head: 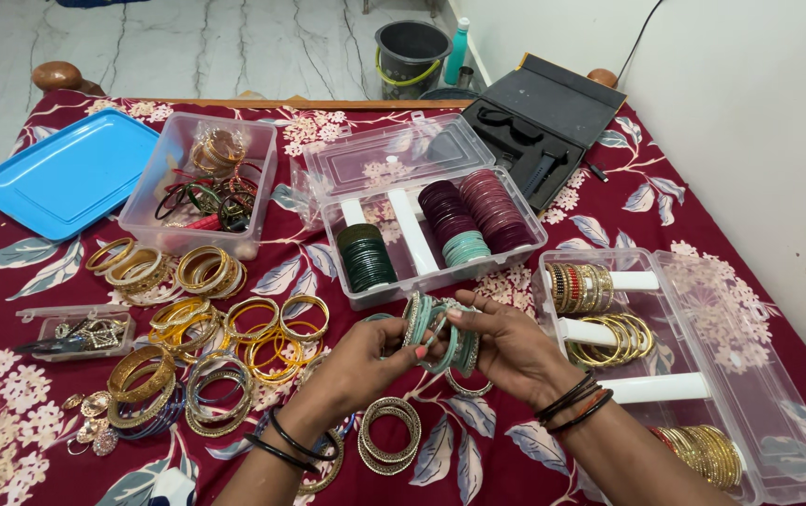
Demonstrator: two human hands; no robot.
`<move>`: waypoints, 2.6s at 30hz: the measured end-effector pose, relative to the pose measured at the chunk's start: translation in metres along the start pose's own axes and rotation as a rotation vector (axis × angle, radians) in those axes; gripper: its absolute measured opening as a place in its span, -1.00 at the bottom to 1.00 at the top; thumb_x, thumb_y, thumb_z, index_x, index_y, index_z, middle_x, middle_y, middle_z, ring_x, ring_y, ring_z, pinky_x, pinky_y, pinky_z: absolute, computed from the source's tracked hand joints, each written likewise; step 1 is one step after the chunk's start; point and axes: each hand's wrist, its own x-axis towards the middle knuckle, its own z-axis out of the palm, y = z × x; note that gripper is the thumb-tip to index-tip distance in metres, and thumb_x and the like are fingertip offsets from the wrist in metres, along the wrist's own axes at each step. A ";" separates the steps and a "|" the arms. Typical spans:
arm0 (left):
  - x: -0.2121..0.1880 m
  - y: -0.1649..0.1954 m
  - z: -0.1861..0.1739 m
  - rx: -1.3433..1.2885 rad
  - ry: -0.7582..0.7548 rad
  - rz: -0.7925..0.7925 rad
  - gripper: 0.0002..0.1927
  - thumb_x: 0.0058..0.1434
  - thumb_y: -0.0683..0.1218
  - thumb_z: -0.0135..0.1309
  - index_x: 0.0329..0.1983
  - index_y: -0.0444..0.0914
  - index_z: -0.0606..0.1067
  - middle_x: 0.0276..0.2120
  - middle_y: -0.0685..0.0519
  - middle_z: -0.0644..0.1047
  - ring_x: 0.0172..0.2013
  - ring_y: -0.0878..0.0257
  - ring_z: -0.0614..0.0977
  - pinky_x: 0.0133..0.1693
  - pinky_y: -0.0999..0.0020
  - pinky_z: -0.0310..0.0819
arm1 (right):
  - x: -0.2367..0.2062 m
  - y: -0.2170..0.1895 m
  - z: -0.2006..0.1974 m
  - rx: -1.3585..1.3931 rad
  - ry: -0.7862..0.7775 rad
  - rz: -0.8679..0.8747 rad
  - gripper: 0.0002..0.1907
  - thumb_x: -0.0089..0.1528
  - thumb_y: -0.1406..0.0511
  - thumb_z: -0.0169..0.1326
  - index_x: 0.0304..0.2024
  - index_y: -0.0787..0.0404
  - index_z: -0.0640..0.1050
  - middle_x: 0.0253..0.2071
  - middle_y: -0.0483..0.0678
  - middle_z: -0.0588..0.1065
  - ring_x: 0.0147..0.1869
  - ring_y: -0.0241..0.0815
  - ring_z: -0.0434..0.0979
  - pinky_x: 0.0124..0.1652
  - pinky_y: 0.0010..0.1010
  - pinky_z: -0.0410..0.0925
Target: The person fastens a smartwatch onto their wrist, puts on bangles and a ring, then removes the watch and places it in its storage case. They then take bangles off their wrist and sort them into divided plastic storage boxes on the bed.
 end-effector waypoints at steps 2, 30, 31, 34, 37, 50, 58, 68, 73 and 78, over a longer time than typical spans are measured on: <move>0.001 -0.001 0.000 0.052 0.069 -0.087 -0.74 0.29 -0.07 0.10 -0.02 -0.25 0.61 -0.17 0.07 0.70 -0.11 0.38 0.66 0.02 0.37 0.51 | 0.003 0.000 -0.002 0.032 -0.002 0.003 -0.34 0.20 0.46 0.10 0.33 0.33 0.20 -0.04 0.16 0.54 -0.06 -0.03 0.66 -0.05 -0.33 0.58; 0.068 -0.119 0.050 1.224 0.082 -0.083 -0.80 0.23 -0.31 -0.02 -0.31 -0.23 0.60 -0.11 -0.04 0.56 -0.04 0.15 0.62 0.43 -0.26 -0.26 | 0.036 -0.003 -0.057 -1.079 0.339 -0.342 -0.34 0.12 0.29 0.32 0.20 0.17 0.30 -0.12 0.23 0.55 -0.21 -0.04 0.70 -0.27 -0.25 0.56; 0.069 -0.120 0.052 1.224 0.109 -0.049 -0.82 0.22 -0.29 0.01 -0.33 -0.22 0.61 -0.09 -0.04 0.55 -0.05 0.14 0.63 0.42 -0.24 -0.25 | 0.034 -0.006 -0.060 -0.849 0.299 -0.264 -0.35 0.11 0.34 0.29 0.20 0.19 0.30 -0.17 0.23 0.58 -0.22 -0.03 0.70 -0.27 -0.23 0.54; 0.070 -0.110 0.052 1.215 0.181 -0.021 -0.85 0.19 -0.26 0.06 -0.36 -0.20 0.62 -0.04 -0.05 0.53 -0.08 0.12 0.63 0.40 -0.22 -0.20 | 0.033 -0.009 -0.061 -0.440 0.206 -0.174 -0.44 0.16 0.34 0.20 0.18 0.23 0.31 -0.19 0.20 0.58 -0.19 -0.03 0.68 -0.21 -0.19 0.56; 0.067 -0.083 0.045 1.081 0.281 -0.082 -0.88 0.20 -0.21 0.10 -0.28 -0.20 0.63 -0.11 -0.04 0.54 -0.08 0.11 0.61 0.32 -0.22 -0.08 | 0.028 -0.009 -0.058 -0.227 0.051 -0.146 -0.57 0.30 0.24 0.06 0.13 0.33 0.31 -0.16 0.15 0.57 -0.12 -0.05 0.67 -0.10 -0.18 0.59; 0.030 -0.006 0.019 0.292 0.378 -0.283 -0.57 0.11 0.10 0.29 0.02 -0.14 0.62 -0.15 0.04 0.68 -0.11 0.20 0.70 0.03 0.24 0.49 | -0.003 -0.010 -0.013 -0.108 -0.148 -0.070 -0.46 0.41 0.06 -0.24 0.28 0.28 0.31 0.00 0.17 0.51 0.01 -0.11 0.60 0.01 -0.21 0.50; 0.020 -0.006 0.012 0.087 0.147 -0.118 -0.56 0.13 -0.02 0.26 0.05 -0.30 0.60 -0.17 -0.02 0.71 -0.17 0.29 0.66 -0.05 0.32 0.52 | -0.012 -0.011 -0.011 -0.048 -0.278 -0.082 -0.47 0.42 0.10 -0.25 0.32 0.30 0.28 0.03 0.15 0.50 0.06 -0.13 0.59 0.08 -0.25 0.49; 0.010 -0.005 0.015 -0.141 0.099 -0.155 -0.55 0.15 -0.03 0.25 0.09 -0.29 0.59 -0.09 0.00 0.70 -0.08 0.30 0.66 0.05 0.30 0.49 | -0.019 -0.008 -0.006 -0.063 -0.339 -0.046 -0.42 0.44 0.08 -0.25 0.37 0.33 0.22 0.04 0.18 0.49 0.09 -0.11 0.57 0.11 -0.25 0.47; 0.003 -0.012 0.013 -0.222 0.062 -0.215 -0.59 0.18 0.00 0.21 0.05 -0.27 0.60 -0.14 0.02 0.70 -0.09 0.31 0.65 0.09 0.30 0.46 | -0.024 -0.004 -0.003 -0.079 -0.367 -0.038 -0.42 0.43 0.09 -0.28 0.38 0.30 0.20 0.06 0.21 0.49 0.09 -0.11 0.58 0.09 -0.25 0.48; -0.008 -0.018 0.014 -0.334 0.035 -0.201 -0.39 0.31 0.28 0.03 0.03 -0.33 0.62 -0.18 -0.01 0.63 -0.09 0.27 0.55 0.09 0.19 0.37 | -0.027 0.003 0.002 -0.093 -0.368 -0.047 -0.42 0.44 0.09 -0.29 0.40 0.29 0.18 0.08 0.24 0.48 0.09 -0.07 0.58 0.08 -0.24 0.48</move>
